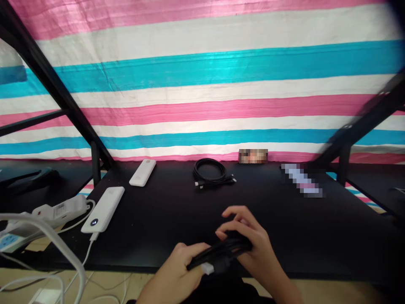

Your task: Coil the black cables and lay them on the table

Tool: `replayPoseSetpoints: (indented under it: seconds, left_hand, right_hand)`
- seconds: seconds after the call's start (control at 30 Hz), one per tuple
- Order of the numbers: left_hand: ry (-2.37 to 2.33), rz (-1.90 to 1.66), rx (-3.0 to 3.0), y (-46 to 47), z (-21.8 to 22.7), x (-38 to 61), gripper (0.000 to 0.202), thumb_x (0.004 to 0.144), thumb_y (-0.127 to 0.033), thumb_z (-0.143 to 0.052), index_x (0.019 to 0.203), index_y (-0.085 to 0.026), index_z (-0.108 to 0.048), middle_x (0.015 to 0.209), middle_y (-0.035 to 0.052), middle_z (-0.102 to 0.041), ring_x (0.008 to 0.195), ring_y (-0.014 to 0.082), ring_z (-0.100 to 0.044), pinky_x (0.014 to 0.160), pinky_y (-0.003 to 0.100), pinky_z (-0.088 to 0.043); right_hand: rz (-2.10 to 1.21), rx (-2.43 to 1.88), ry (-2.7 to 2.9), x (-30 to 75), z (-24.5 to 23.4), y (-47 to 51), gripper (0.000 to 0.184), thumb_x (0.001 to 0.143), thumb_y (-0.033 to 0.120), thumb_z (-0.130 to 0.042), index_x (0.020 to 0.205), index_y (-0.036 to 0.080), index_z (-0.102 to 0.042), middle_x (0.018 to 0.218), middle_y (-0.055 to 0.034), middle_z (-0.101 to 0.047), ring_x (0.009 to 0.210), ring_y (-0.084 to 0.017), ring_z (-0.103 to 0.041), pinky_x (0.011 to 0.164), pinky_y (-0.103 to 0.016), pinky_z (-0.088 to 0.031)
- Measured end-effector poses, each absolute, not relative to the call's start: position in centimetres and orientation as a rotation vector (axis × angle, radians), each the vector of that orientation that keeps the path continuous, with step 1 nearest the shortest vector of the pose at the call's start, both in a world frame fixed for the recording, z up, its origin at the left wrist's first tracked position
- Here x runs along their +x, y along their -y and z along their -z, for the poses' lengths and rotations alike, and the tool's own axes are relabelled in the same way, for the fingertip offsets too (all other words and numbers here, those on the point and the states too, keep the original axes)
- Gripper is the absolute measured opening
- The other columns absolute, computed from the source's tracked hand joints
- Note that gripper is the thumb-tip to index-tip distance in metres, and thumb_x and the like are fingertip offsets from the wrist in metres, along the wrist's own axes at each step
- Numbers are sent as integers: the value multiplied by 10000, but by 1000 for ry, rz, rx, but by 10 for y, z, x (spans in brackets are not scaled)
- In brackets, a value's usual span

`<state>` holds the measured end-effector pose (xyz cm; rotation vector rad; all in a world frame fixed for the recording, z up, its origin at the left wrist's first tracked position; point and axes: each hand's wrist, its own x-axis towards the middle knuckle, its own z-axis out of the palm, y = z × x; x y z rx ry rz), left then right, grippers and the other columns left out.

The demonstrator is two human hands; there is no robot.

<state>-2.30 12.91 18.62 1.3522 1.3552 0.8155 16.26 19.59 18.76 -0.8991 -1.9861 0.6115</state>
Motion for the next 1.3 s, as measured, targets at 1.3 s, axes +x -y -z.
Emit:
replayPoseSetpoints:
  seconds: [1.3]
  left_hand:
    - [-1279,-985,703,-147,-168,-42,480,746,-555,-616,550,-196,-366,343,-120,-279,235,1,-175,276,151,-89]
  right_hand:
    - [-1671,-1350,980,141,-147,-181,471,635,608,-705,670,221,-440,305,125,-318,252,-66,-292,300,-201,-204]
